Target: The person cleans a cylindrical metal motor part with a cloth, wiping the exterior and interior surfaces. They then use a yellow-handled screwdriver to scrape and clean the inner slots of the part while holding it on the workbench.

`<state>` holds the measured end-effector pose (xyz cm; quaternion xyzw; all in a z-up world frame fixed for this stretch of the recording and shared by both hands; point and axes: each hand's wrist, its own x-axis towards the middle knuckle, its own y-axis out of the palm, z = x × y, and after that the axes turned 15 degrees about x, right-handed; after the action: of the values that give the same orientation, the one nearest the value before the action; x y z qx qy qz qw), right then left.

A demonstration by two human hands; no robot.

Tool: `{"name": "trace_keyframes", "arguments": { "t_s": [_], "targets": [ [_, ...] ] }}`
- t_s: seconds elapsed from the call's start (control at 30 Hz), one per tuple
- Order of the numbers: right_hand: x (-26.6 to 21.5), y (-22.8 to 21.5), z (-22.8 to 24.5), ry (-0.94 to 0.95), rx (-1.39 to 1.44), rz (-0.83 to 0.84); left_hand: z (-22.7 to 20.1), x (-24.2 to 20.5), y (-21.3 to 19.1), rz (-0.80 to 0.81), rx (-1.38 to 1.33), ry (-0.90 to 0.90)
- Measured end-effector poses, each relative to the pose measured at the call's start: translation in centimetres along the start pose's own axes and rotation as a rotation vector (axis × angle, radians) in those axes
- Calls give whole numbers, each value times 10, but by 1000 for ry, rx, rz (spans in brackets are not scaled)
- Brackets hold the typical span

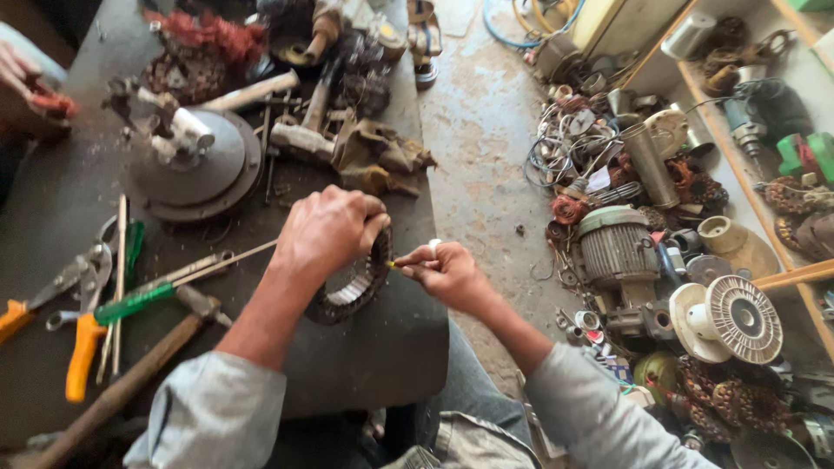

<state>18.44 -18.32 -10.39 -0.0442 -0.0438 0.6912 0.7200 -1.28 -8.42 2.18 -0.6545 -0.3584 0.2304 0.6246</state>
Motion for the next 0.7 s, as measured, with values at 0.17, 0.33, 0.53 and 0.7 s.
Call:
{"name": "trace_keyframes", "arguments": {
  "t_s": [0.17, 0.33, 0.53, 0.7],
  "targets": [
    [-22, 37, 7, -291, -825, -266, -5, 13, 3, 70, 54, 19],
    [30, -22, -20, 543, 563, 222, 0, 14, 10, 44, 77, 36],
    [-14, -12, 5, 62, -57, -17, 25, 43, 21, 271, -41, -100],
    [-58, 0, 61, 61, -284, -227, 47, 57, 27, 349, -136, -21]
  ]
}}
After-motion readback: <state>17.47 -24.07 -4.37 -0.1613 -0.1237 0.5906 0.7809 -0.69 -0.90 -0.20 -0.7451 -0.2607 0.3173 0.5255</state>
